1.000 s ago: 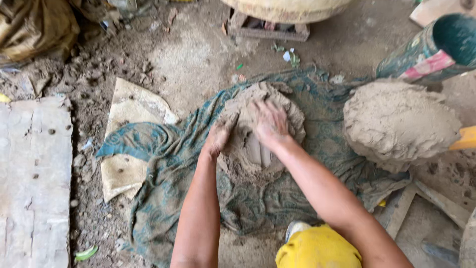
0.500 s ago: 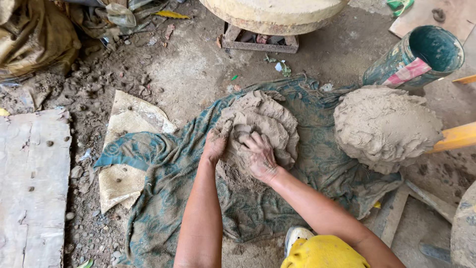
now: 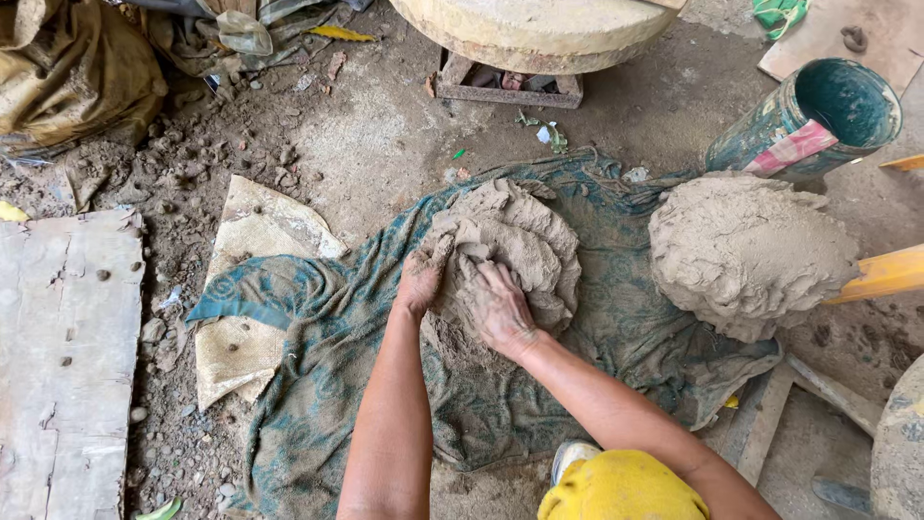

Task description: The person kneads a mound of clay by hand on a patterned cloth, repeatedly pressing, folding, and turning the mass to prepare it for use.

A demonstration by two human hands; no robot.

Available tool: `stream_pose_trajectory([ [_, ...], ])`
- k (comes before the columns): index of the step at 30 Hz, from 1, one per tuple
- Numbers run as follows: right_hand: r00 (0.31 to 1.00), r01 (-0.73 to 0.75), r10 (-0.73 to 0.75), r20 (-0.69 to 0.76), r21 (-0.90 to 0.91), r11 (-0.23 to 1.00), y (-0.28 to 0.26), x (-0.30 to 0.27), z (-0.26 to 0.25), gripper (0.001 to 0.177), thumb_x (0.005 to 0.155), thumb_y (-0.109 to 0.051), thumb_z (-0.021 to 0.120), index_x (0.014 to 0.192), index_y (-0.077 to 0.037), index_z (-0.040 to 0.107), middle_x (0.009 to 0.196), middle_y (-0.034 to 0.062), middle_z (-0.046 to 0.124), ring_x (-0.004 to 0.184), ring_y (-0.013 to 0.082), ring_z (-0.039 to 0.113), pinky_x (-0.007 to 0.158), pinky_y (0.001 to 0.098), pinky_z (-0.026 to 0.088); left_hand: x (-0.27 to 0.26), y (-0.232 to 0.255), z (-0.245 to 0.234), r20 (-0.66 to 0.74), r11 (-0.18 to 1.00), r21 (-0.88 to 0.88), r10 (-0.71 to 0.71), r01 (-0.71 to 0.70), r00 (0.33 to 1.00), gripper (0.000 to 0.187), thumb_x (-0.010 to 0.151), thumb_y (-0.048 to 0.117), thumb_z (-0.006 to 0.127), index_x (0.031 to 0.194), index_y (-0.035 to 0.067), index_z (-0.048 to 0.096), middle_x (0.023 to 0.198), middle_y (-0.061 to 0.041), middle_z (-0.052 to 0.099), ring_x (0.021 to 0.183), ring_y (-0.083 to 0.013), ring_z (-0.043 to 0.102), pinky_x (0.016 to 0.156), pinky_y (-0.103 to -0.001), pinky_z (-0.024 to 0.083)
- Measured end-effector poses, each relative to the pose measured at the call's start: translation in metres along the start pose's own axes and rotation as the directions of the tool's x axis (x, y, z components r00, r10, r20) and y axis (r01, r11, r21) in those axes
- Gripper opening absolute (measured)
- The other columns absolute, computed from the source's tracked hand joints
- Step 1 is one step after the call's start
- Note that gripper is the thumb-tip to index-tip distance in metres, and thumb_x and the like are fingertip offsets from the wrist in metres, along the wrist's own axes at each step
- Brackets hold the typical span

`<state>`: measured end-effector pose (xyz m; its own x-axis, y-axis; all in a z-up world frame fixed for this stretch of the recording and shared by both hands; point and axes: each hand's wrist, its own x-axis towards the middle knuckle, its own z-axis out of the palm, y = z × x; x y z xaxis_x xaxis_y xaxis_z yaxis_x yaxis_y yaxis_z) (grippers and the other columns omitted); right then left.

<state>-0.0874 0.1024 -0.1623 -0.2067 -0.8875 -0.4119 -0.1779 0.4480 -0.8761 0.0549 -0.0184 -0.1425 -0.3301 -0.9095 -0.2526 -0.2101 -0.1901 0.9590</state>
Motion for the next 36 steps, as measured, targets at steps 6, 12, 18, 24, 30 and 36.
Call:
stream_pose_trajectory([
  [6,0.992,-0.125,0.096,0.080,0.722,0.681,-0.009,-0.011,-0.002,0.055,0.102,-0.035,0.045,0.154,-0.028,0.028,0.157,0.0043,0.034,0.149,0.0240,0.036,0.114,0.0403,0.037,-0.006,0.013,-0.001,-0.011,0.994,0.101,0.034,-0.032,0.999,0.046,0.101,0.034,0.057,0.139,0.010,0.063,0.139,-0.006,0.067,0.128,-0.0182,0.060,0.109,-0.032,0.043],
  [12,0.993,0.018,-0.088,0.079,0.632,0.775,-0.010,-0.014,-0.003,0.039,0.102,-0.020,0.063,0.135,-0.003,0.051,0.159,0.0341,0.029,0.142,0.0346,0.044,0.111,0.0415,0.048,-0.010,0.021,0.002,-0.021,0.998,-0.022,-0.061,0.061,0.998,0.049,0.098,0.038,0.061,0.138,0.010,0.064,0.139,-0.006,0.068,0.127,-0.0182,0.059,0.109,-0.032,0.042],
  [18,0.965,-0.238,0.216,0.150,0.847,0.475,-0.019,-0.005,0.004,0.045,0.104,-0.041,0.039,0.149,-0.037,0.035,0.167,0.0147,0.020,0.153,0.0234,0.025,0.120,0.0412,0.023,0.004,-0.012,0.003,-0.097,0.985,0.169,-0.027,0.044,0.995,0.047,0.098,0.036,0.059,0.137,0.010,0.064,0.137,-0.009,0.067,0.127,-0.0230,0.059,0.108,-0.034,0.042],
  [24,0.981,-0.177,0.158,0.111,0.841,0.511,-0.025,0.007,0.006,0.049,0.105,-0.034,0.032,0.151,-0.018,0.035,0.167,0.0160,0.029,0.152,0.0208,0.028,0.120,0.0447,0.026,-0.008,0.007,0.003,-0.075,0.974,0.224,-0.021,0.037,0.997,0.045,0.101,0.038,0.056,0.137,0.013,0.064,0.138,-0.008,0.068,0.129,-0.0237,0.060,0.111,-0.034,0.043],
  [30,0.985,0.167,-0.162,0.054,-0.119,0.979,0.015,0.030,-0.002,0.071,0.084,0.015,0.041,0.150,-0.011,0.036,0.165,0.0146,0.022,0.136,0.0222,0.037,0.115,0.0369,0.043,-0.011,0.011,0.004,-0.085,0.988,0.111,-0.096,0.105,0.992,0.046,0.099,0.038,0.057,0.136,0.011,0.065,0.135,-0.008,0.069,0.123,-0.0216,0.062,0.107,-0.035,0.044],
  [36,0.998,-0.067,0.047,0.048,0.681,0.729,-0.023,-0.006,-0.025,0.034,0.107,-0.012,0.050,0.135,0.006,0.042,0.145,0.0291,0.044,0.125,0.0272,0.051,0.111,0.0527,0.052,-0.003,-0.002,0.001,-0.069,0.997,0.039,-0.071,0.073,0.995,0.043,0.098,0.035,0.061,0.128,0.007,0.071,0.123,-0.008,0.076,0.109,-0.0179,0.066,0.097,-0.032,0.051],
])
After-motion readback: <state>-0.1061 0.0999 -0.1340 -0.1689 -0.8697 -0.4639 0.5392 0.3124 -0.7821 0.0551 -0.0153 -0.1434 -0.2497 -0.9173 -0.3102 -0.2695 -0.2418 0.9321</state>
